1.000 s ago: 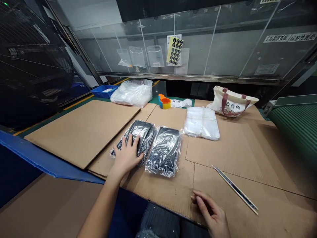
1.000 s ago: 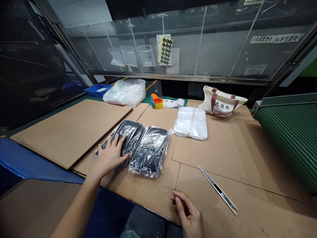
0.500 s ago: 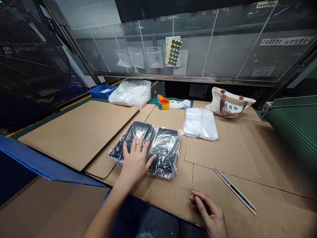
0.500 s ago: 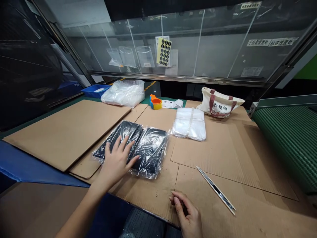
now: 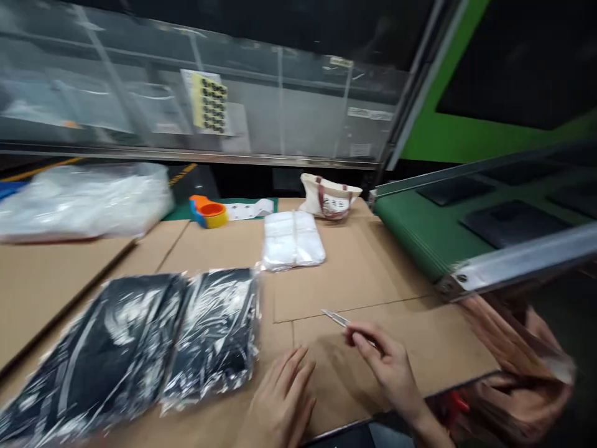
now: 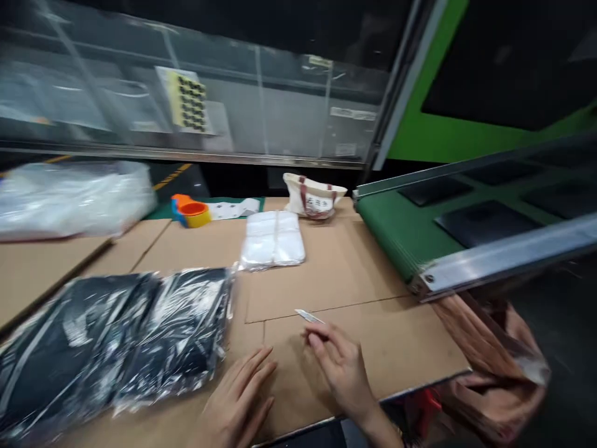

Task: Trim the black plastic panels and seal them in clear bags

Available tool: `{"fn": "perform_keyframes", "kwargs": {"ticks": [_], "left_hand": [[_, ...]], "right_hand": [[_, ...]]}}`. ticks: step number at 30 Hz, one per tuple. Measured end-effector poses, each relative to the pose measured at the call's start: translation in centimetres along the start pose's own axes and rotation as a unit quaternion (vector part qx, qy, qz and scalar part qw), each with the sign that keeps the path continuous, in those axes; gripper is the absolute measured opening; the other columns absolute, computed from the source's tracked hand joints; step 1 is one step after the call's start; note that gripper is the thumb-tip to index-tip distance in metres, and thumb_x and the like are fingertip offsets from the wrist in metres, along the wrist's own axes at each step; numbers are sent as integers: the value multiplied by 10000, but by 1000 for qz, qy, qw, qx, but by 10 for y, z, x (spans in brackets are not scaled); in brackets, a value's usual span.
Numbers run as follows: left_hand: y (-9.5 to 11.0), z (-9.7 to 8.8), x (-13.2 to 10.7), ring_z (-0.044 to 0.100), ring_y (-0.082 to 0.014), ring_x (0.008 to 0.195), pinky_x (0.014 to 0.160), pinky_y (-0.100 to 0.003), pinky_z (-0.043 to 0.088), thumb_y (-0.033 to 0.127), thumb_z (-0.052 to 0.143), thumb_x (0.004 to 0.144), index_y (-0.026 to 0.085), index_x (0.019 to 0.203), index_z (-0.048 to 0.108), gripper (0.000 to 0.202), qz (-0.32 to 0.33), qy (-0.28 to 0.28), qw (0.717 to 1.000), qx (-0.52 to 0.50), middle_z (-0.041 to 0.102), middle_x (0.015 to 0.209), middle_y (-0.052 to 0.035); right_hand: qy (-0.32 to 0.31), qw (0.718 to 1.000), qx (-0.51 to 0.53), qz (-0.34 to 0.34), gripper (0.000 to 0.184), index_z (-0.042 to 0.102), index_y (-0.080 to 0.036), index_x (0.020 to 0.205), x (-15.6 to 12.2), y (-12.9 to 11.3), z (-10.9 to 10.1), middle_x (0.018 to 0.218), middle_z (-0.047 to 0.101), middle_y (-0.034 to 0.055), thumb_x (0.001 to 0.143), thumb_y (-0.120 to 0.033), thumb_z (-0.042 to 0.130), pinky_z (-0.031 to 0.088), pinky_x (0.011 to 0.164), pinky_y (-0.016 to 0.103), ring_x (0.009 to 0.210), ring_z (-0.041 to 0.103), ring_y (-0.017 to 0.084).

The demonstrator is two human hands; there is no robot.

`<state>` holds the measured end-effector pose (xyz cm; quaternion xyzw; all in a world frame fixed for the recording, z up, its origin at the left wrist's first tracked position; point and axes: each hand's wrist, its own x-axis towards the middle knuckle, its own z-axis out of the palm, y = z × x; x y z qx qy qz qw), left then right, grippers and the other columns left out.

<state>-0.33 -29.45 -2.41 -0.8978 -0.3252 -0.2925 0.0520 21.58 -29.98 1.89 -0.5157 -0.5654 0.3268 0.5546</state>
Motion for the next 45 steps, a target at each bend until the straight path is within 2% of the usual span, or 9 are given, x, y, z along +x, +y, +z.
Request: {"fn": "perform_keyframes", "kwargs": {"ticks": [5,8,12,20,31,34,38,41,45], "left_hand": [[-3,51,-9,646,-219,1116,887,-290,569,330,490,936,166,1194,571,316,42,11,997,-66,662,1224,-134],[-9,65,-15,651,-217,1111,892,-290,567,346,495,939,178,1194,571,315,61,17,996,-64,673,1212,-124],[-14,73,-20,660,-215,1095,890,-271,564,337,495,936,181,1191,574,309,71,29,995,-58,683,1197,-121],[-4,85,-23,656,-236,1094,889,-326,563,347,395,973,211,1121,605,291,13,70,993,-98,692,1172,-115],[-7,100,-22,687,-226,993,787,-307,590,346,395,959,196,1058,633,298,51,129,986,-94,708,1113,-109],[-9,94,-19,698,-227,968,788,-301,598,351,458,935,212,1039,638,250,44,122,980,-149,727,1069,-94],[-14,61,-10,695,-210,995,841,-291,589,363,555,907,272,1112,630,237,-72,6,939,-335,729,1080,-56],[-14,35,7,656,-222,1080,890,-333,569,438,525,925,275,1205,605,334,-225,-70,831,-504,684,1187,-84],[-13,24,50,578,-302,1188,1008,-444,474,564,719,742,195,1287,541,682,-293,32,684,-668,620,1263,-167]], "right_hand": [[155,982,100,-48,291,676,-268,1084,83,-45,-81,1117,692,30,796,-238,702,562,880,283,959,666,151],[305,907,289,29,230,641,-188,996,136,-54,-129,1181,620,93,768,-155,649,525,962,284,1054,630,162],[401,853,327,71,244,555,-206,1071,180,-41,-173,1206,503,120,835,-223,497,575,859,272,1086,580,155],[495,774,383,98,303,475,-268,1051,211,-14,-198,1204,409,66,852,-445,330,567,620,214,998,562,121],[485,776,394,87,141,460,-242,904,227,-49,-224,881,506,-7,962,-279,337,543,508,185,655,537,83],[453,798,397,28,130,505,-209,891,216,-67,-210,862,568,-19,961,-216,396,554,578,129,646,567,45],[355,839,411,-7,98,616,-166,901,171,-55,-148,893,687,26,888,-158,520,580,659,140,729,660,72],[180,903,378,91,112,691,-184,889,121,-17,-81,881,744,34,799,-185,625,601,670,201,741,701,121],[-20,928,314,201,235,723,-182,826,63,29,3,825,759,75,703,-378,763,603,704,353,721,714,220]]}}
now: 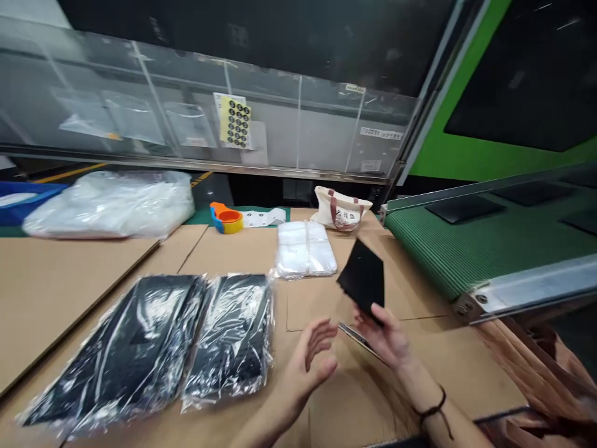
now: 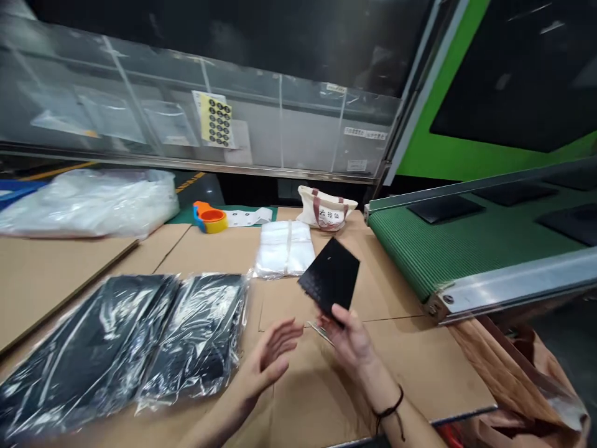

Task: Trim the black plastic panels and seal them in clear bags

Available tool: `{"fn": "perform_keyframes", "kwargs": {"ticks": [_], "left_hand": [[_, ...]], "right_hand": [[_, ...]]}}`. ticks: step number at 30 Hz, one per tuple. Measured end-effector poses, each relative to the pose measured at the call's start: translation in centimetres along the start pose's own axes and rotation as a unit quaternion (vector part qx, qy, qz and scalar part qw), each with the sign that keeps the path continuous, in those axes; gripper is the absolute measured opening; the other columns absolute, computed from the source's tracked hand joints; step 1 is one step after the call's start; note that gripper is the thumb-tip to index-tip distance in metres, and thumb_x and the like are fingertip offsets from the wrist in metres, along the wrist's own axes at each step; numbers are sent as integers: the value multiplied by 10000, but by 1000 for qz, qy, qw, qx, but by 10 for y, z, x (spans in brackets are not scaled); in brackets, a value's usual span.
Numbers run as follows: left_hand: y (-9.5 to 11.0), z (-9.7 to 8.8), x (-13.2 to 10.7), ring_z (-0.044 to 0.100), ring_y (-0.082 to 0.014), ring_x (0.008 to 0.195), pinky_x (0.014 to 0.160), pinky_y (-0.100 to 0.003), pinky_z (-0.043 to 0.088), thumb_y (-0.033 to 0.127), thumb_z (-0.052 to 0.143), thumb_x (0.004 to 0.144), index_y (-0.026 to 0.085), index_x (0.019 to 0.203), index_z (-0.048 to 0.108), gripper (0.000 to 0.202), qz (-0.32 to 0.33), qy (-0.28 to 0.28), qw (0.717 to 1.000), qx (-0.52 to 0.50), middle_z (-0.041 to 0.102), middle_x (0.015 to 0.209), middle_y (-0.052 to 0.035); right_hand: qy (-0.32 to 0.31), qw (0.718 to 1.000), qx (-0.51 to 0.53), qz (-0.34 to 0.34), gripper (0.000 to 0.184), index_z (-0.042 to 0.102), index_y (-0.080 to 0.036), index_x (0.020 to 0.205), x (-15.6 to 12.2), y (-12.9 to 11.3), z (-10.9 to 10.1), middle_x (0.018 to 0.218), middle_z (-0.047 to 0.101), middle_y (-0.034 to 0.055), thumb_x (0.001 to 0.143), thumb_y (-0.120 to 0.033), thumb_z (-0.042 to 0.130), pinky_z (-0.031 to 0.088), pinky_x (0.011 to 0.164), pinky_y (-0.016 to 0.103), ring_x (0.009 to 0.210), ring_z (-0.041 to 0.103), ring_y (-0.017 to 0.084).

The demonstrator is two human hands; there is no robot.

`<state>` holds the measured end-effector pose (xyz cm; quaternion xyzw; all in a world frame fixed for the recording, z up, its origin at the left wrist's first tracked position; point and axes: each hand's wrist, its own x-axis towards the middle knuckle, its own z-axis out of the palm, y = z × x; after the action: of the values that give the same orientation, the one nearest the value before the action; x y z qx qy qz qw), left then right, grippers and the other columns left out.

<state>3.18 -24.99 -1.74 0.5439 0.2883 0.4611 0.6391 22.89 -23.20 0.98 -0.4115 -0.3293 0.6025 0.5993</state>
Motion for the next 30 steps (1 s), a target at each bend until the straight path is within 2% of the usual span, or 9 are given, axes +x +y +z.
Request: {"fn": "perform_keyframes", "kwargs": {"ticks": [3,7,9,12,15,19,21,25,30], "left_hand": [[10,8,29,594,-299,1149,1020,-427,451,507,800,668,154,1167,616,638,-22,73,992,-103,660,1183,-150],[19,4,47,659,-261,994,926,-382,504,397,827,643,135,1042,675,500,-59,167,958,-226,723,986,-94],[21,-2,46,670,-259,982,918,-374,509,354,839,620,140,1034,684,491,-70,196,940,-270,734,966,-87],[16,-9,42,692,-260,921,868,-364,531,354,822,639,125,970,705,419,-100,211,929,-288,744,901,-94],[7,-10,37,698,-247,872,813,-329,540,369,822,647,114,916,722,384,-118,197,937,-263,745,860,-93],[0,-6,34,699,-233,826,768,-306,539,413,818,665,108,846,733,365,-130,194,950,-207,742,817,-90],[0,-6,34,699,-234,833,787,-317,544,432,807,679,110,846,735,370,-124,215,945,-215,744,828,-91],[1,-6,37,677,-254,997,912,-346,525,401,803,687,142,958,735,381,-94,251,930,-251,746,971,-90],[-3,-5,35,526,-235,1268,1062,-347,429,413,698,804,263,1237,636,462,-46,263,942,-202,590,1359,-42]], "right_hand": [[-60,997,-26,39,376,728,-183,827,-2,37,20,810,756,66,636,-497,804,575,724,352,711,700,214],[-172,967,-187,25,460,752,-167,786,23,31,14,833,763,83,439,-424,912,535,850,429,855,689,288],[-114,972,-205,2,452,752,-184,777,40,15,-4,861,768,89,428,-419,917,507,911,467,918,683,313],[-19,988,-152,-15,522,733,-228,802,58,-5,-38,807,764,82,607,-712,709,541,852,465,881,703,296],[7,995,-103,15,685,727,-222,869,57,-12,-58,800,764,95,643,-842,544,571,761,473,814,725,296],[4,996,-26,85,546,716,-243,1015,44,-7,-55,898,777,67,604,-600,765,566,819,467,859,732,289],[15,994,4,106,484,732,-246,933,41,-5,-49,891,779,60,538,-508,826,558,854,491,896,726,314],[34,991,17,125,405,703,-231,648,43,-4,-46,806,776,90,483,-580,822,545,892,533,992,697,371],[35,998,-8,49,361,707,-239,702,47,-6,-46,902,773,102,628,-592,716,525,938,534,1122,643,353]]}}
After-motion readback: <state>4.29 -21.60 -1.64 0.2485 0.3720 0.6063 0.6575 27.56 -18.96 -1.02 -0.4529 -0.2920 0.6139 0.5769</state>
